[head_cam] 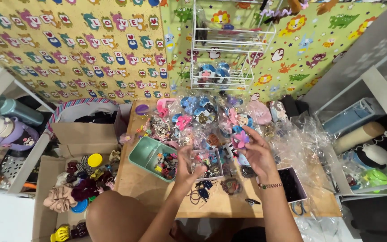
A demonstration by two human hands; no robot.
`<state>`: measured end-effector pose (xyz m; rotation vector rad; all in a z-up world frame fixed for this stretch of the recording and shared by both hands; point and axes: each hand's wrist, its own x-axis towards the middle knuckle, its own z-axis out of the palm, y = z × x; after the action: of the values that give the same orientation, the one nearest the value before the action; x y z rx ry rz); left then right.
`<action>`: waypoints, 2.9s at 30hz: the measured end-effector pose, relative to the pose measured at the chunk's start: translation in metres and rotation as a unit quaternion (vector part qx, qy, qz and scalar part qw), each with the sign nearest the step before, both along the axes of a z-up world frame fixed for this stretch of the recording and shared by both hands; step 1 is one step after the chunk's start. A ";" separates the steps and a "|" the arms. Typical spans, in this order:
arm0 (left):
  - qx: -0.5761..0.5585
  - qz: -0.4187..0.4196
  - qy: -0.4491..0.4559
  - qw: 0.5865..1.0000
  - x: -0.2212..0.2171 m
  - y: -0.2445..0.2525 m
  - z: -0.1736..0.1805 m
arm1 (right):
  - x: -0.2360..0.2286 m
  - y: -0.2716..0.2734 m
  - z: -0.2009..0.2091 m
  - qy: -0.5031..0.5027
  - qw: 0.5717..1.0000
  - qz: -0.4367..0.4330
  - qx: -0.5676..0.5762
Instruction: Sorting and organizing a variety of small hair accessories and charms into different containers.
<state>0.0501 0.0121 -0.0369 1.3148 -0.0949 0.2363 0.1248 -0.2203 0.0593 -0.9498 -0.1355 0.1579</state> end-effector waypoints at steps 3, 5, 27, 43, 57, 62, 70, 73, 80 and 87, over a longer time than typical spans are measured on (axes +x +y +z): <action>0.127 0.029 0.021 0.991 -0.012 0.006 0.022 | -0.010 0.014 0.020 -0.075 0.997 0.012 -0.001; 0.179 0.064 -0.021 0.981 -0.013 0.003 0.030 | -0.015 0.022 0.015 -0.098 0.995 -0.007 -0.013; 0.183 0.230 -0.052 0.954 -0.030 0.003 0.052 | -0.082 0.078 0.070 -0.242 0.882 -0.125 -0.384; 0.136 0.251 -0.046 0.957 -0.032 0.004 0.060 | -0.068 0.075 0.056 -0.155 0.907 -0.107 -0.376; 0.043 0.211 -0.078 0.973 -0.030 0.010 0.061 | -0.042 0.064 0.007 -0.093 0.944 -0.016 -0.315; -0.014 0.213 -0.074 0.974 -0.026 0.018 0.057 | -0.050 0.065 -0.002 -0.121 0.937 -0.006 -0.327; -0.073 0.209 -0.053 0.974 -0.030 0.022 0.066 | -0.040 0.057 0.001 0.003 0.996 -0.028 -0.079; -0.060 0.236 -0.027 0.970 -0.029 0.024 0.065 | -0.036 0.041 0.004 0.078 0.996 -0.037 0.003; -0.029 0.223 -0.011 0.974 -0.026 0.018 0.055 | -0.051 0.046 0.034 -0.010 0.996 -0.059 0.065; -0.028 0.186 -0.051 0.981 -0.027 0.010 0.049 | -0.053 0.076 0.009 -0.209 0.947 -0.158 -0.185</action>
<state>0.0226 0.0219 0.0121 1.2566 0.0727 0.6195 0.0717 -0.1443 0.0679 -1.3593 -0.3499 -0.3310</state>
